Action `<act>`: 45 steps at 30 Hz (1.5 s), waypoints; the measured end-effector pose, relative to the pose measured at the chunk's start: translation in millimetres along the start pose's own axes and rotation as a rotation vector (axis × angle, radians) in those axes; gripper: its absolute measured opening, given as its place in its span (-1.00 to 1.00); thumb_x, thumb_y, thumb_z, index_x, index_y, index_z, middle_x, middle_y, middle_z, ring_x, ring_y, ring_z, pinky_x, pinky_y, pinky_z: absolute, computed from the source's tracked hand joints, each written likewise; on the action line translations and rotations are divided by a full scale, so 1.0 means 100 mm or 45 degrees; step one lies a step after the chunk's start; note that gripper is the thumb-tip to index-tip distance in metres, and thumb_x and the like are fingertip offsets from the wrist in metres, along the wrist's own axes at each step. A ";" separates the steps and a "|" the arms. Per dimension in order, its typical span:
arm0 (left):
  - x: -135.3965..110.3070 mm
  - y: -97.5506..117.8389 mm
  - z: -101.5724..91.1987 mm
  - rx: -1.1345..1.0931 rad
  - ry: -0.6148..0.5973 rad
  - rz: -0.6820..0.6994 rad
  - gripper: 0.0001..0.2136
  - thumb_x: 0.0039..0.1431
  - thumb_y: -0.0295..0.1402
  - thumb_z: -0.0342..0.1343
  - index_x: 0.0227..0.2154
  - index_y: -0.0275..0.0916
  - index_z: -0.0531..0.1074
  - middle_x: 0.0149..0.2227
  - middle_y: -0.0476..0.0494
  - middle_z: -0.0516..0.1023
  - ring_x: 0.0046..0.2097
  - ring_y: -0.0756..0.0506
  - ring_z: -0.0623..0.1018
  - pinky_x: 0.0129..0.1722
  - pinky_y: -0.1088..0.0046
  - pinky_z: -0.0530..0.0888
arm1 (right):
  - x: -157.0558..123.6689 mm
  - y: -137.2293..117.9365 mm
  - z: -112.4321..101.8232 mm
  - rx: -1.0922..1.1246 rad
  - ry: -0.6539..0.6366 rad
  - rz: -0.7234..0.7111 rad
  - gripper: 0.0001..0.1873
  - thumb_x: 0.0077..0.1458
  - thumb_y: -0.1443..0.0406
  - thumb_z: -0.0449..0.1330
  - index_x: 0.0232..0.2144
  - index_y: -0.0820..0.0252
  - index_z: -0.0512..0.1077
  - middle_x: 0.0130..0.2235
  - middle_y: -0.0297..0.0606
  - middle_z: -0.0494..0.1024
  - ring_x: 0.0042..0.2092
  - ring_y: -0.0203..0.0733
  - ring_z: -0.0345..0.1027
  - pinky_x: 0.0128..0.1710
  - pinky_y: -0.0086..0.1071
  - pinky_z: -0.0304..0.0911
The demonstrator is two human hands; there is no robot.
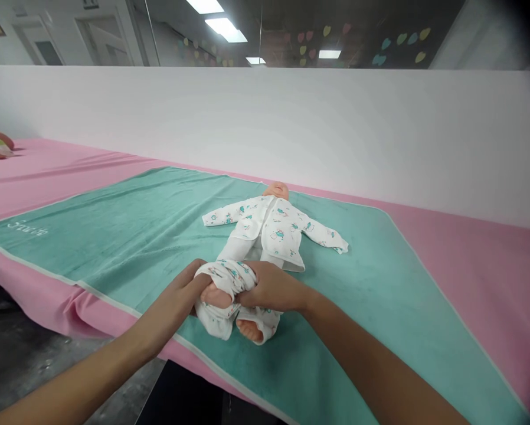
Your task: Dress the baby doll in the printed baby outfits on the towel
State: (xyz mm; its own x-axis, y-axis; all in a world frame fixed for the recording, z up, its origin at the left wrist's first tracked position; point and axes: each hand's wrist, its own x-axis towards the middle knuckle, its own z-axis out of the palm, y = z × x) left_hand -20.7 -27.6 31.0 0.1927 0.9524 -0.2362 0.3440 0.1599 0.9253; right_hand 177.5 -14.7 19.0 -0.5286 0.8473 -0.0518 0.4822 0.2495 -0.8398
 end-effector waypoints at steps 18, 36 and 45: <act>0.10 -0.20 -0.25 0.262 -0.336 0.263 -0.60 -0.06 -0.18 0.20 -0.15 -0.14 0.27 -0.23 -0.05 0.45 -0.22 -0.14 0.43 -0.30 0.44 0.37 | 0.04 0.07 0.07 0.058 0.136 -0.012 -0.77 -0.15 0.35 0.14 -0.32 0.16 0.37 -0.35 -0.38 0.43 -0.32 -0.26 0.25 -0.41 -0.44 0.11; 0.41 -0.15 -0.51 -0.293 -0.749 0.202 -0.59 -0.02 -0.02 0.13 -0.21 -0.22 0.40 -0.15 -0.21 0.48 -0.09 -0.21 0.46 -0.09 0.26 0.37 | 0.07 0.16 0.09 0.405 0.314 0.033 -0.79 -0.14 0.36 0.19 -0.35 0.18 0.32 -0.43 -0.41 0.38 -0.42 -0.30 0.31 -0.44 -0.43 0.23; 1.00 0.15 -0.26 -0.020 -0.426 0.421 -0.68 0.06 -0.05 0.08 -0.38 -0.25 0.38 -0.48 0.00 0.37 -0.44 -0.01 0.34 -0.44 0.48 0.26 | 0.02 0.18 -0.12 0.531 0.359 0.035 -0.58 0.01 -0.03 0.17 -0.34 0.22 0.34 -0.41 -0.37 0.34 -0.42 -0.35 0.17 -0.44 -0.45 0.11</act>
State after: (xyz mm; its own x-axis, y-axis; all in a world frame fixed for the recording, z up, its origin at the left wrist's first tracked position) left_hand -19.9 76.8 29.2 0.5763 0.8172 -0.0081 0.2009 -0.1321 0.9707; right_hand 193.4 -2.6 10.8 -0.2824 0.9590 0.0229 0.1424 0.0655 -0.9876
